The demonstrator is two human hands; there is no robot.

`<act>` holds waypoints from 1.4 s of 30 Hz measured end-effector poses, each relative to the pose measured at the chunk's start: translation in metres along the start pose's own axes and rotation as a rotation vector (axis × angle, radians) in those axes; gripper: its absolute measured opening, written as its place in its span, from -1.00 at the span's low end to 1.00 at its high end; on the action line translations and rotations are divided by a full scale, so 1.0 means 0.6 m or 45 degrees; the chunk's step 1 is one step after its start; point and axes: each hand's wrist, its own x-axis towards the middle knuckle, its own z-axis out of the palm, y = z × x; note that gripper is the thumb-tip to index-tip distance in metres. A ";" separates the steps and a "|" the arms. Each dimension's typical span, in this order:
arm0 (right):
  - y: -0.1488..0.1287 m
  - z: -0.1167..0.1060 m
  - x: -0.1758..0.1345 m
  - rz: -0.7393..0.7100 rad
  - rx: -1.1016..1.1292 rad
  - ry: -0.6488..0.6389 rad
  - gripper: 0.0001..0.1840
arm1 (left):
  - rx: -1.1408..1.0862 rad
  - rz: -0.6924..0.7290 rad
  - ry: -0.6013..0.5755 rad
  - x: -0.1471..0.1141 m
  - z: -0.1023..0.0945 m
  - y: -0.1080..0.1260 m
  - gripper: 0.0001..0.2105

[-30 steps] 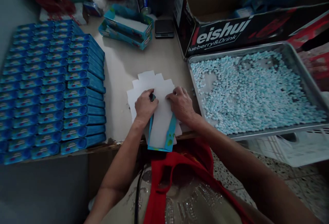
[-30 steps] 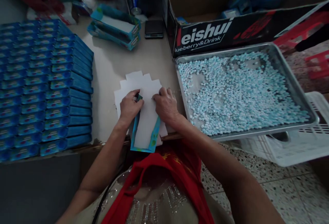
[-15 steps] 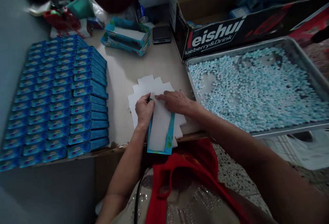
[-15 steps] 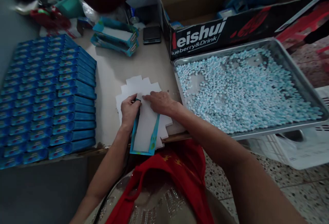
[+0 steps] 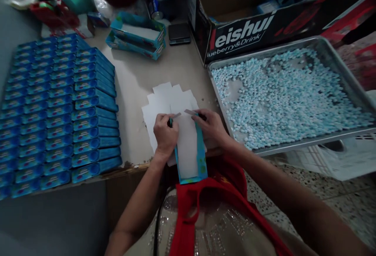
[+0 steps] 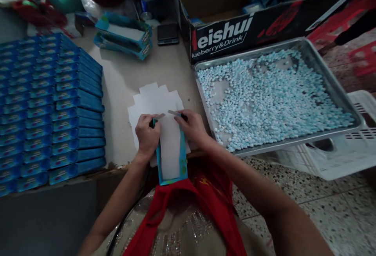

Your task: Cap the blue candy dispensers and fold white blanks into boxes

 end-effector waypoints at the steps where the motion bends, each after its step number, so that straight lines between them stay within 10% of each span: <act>1: -0.002 0.005 -0.014 -0.041 0.005 0.020 -0.68 | -0.019 0.009 0.027 -0.013 0.000 0.002 -0.75; 10: -0.020 0.021 -0.023 -0.104 -0.297 -0.116 -0.62 | -0.193 -0.065 -0.085 -0.041 -0.021 -0.007 -0.73; 19: -0.044 0.039 -0.003 0.077 -0.335 -0.011 -0.50 | -0.230 -0.096 0.155 -0.033 0.002 0.003 -0.40; 25: -0.042 0.019 -0.009 -0.006 -0.291 -0.093 -0.63 | 0.002 0.199 0.148 -0.035 -0.012 -0.014 -0.81; 32: -0.035 -0.059 0.023 -0.248 -0.038 -0.615 -0.59 | 0.086 0.625 -0.024 -0.061 -0.048 -0.047 -0.67; 42: -0.104 -0.029 0.094 -0.484 -0.952 -0.799 -0.74 | -0.016 0.231 -0.448 0.047 -0.063 -0.037 -0.69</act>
